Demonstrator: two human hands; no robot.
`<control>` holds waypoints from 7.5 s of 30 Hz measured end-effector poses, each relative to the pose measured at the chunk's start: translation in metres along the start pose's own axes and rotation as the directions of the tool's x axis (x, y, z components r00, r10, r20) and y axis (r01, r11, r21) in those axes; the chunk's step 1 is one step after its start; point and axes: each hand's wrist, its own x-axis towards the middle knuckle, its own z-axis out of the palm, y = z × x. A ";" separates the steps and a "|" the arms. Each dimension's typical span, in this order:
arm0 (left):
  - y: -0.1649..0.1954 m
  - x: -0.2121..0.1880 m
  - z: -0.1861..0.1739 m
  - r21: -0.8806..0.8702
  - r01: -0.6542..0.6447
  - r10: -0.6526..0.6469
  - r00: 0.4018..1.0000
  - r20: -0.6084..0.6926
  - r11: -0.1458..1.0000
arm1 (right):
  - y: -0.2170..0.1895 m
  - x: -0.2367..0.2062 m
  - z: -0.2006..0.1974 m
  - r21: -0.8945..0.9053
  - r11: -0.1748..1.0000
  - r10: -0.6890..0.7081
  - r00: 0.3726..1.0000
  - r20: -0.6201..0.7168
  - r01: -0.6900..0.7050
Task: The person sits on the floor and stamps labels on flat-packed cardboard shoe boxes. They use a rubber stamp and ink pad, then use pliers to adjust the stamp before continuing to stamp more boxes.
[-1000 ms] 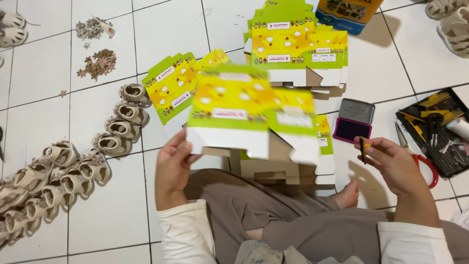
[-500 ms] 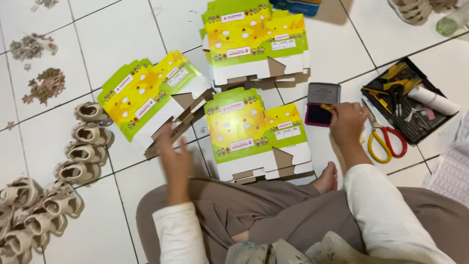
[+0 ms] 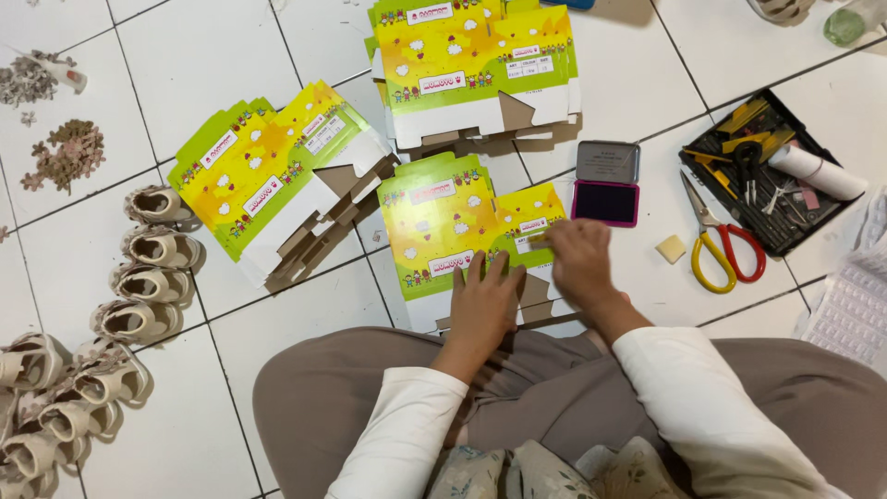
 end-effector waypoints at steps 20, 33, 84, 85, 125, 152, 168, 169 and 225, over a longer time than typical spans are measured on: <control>0.007 0.009 -0.001 0.038 0.043 -0.041 0.999 -0.032 0.998 | -0.019 0.008 -0.011 0.036 0.999 -0.022 0.991 0.129 0.018; -0.112 -0.024 -0.038 -0.029 0.618 -0.614 0.784 0.087 0.785 | 0.040 -0.022 -0.042 0.216 0.566 0.602 0.578 0.551 -0.795; 0.027 0.020 0.005 -0.994 0.063 -0.307 0.947 0.089 -0.094 | -0.050 0.026 -0.036 0.836 -0.431 0.491 0.690 0.533 -0.339; 0.032 0.028 0.007 -0.989 0.029 -0.333 0.940 0.075 -0.142 | -0.052 0.030 -0.043 0.836 -0.393 0.502 0.672 0.544 -0.383; 0.045 0.101 0.054 -0.997 0.046 -0.346 0.936 0.066 -0.065 | 0.261 0.041 -0.108 0.051 0.737 0.674 0.738 0.008 -0.674; 0.060 0.124 0.050 -0.977 0.177 -0.252 0.957 0.143 0.115 | 0.255 0.048 -0.132 -0.005 0.963 0.267 0.958 -0.106 -0.269; 0.150 0.179 0.004 -0.998 -0.045 -0.163 0.986 -0.037 -0.046 | 0.131 0.079 -0.213 0.340 0.940 0.103 0.962 -0.251 -0.011; 0.149 0.177 0.001 -0.999 -0.050 -0.155 0.987 -0.047 -0.011 | 0.135 0.076 -0.212 0.350 0.937 0.094 0.970 -0.223 -0.010; 0.077 0.142 0.045 -0.988 -0.071 -0.254 0.961 -0.105 0.139 | 0.284 0.044 -0.133 0.264 0.661 0.597 0.705 0.383 -0.703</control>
